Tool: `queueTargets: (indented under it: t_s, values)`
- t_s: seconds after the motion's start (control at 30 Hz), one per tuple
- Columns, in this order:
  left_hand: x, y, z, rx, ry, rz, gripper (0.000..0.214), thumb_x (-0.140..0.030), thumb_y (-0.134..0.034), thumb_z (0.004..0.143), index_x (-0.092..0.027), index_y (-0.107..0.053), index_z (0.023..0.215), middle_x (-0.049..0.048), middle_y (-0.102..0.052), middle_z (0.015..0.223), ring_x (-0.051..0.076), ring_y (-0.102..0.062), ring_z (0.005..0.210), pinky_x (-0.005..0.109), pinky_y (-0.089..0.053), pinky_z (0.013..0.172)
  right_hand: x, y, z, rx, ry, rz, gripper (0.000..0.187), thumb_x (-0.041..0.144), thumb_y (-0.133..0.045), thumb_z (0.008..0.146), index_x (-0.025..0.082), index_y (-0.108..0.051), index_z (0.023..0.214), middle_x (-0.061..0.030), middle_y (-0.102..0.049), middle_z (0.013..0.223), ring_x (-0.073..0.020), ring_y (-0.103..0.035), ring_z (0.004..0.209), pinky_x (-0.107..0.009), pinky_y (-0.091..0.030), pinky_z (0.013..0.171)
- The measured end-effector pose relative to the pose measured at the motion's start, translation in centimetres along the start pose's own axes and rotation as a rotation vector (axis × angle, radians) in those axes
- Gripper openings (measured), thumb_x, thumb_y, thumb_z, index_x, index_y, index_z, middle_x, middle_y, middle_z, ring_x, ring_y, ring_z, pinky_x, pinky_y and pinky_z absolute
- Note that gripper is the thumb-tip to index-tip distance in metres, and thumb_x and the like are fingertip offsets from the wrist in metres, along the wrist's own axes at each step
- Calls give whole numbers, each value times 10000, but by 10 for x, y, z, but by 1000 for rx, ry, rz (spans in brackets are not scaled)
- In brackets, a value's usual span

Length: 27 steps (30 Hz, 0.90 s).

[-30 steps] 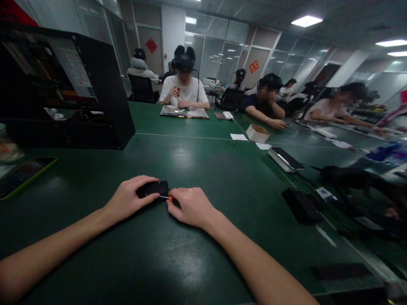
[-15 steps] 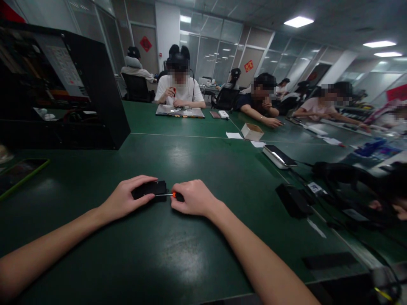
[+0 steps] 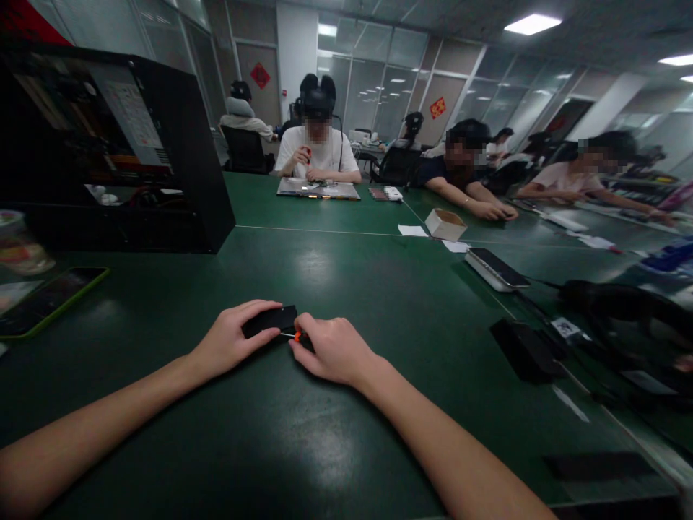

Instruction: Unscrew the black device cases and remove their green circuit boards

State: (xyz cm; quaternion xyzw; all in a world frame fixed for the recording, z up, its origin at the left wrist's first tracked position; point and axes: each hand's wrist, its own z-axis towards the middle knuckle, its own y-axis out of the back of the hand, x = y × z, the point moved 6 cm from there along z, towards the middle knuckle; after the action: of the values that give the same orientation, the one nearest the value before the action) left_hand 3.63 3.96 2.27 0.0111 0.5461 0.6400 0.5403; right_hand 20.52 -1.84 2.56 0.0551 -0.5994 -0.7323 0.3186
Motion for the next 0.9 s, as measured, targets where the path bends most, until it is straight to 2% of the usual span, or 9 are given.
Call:
queueTargets:
  t_s: [0.23, 0.5, 0.9]
  values:
    - [-1, -1, 1, 47, -15, -3, 405, -407, -679, 935, -187, -656, 1274, 98, -728, 1234, 266, -698, 1105, 391, -551, 967, 2, 2, -2, -15, 69, -37, 158, 306, -538, 959, 177, -569, 1046, -39, -720, 785, -161, -643, 611, -260, -376, 577]
    - [-9, -2, -1, 89, -65, 35, 374, -399, -661, 950, -182, -660, 1254, 88, -729, 1216, 260, -694, 1097, 392, -542, 973, -7, 18, -5, -27, 194, -78, 156, 293, -539, 934, 170, -596, 1012, -21, -713, 752, -140, -634, 578, -249, -358, 558]
    - [-7, -3, -1, 82, -38, 54, 390, -419, -663, 953, -180, -663, 1260, 92, -739, 1201, 263, -709, 1071, 391, -551, 943, -2, 24, -6, -94, 246, -171, 150, 273, -534, 922, 158, -607, 985, -7, -689, 700, -122, -597, 535, -254, -308, 525]
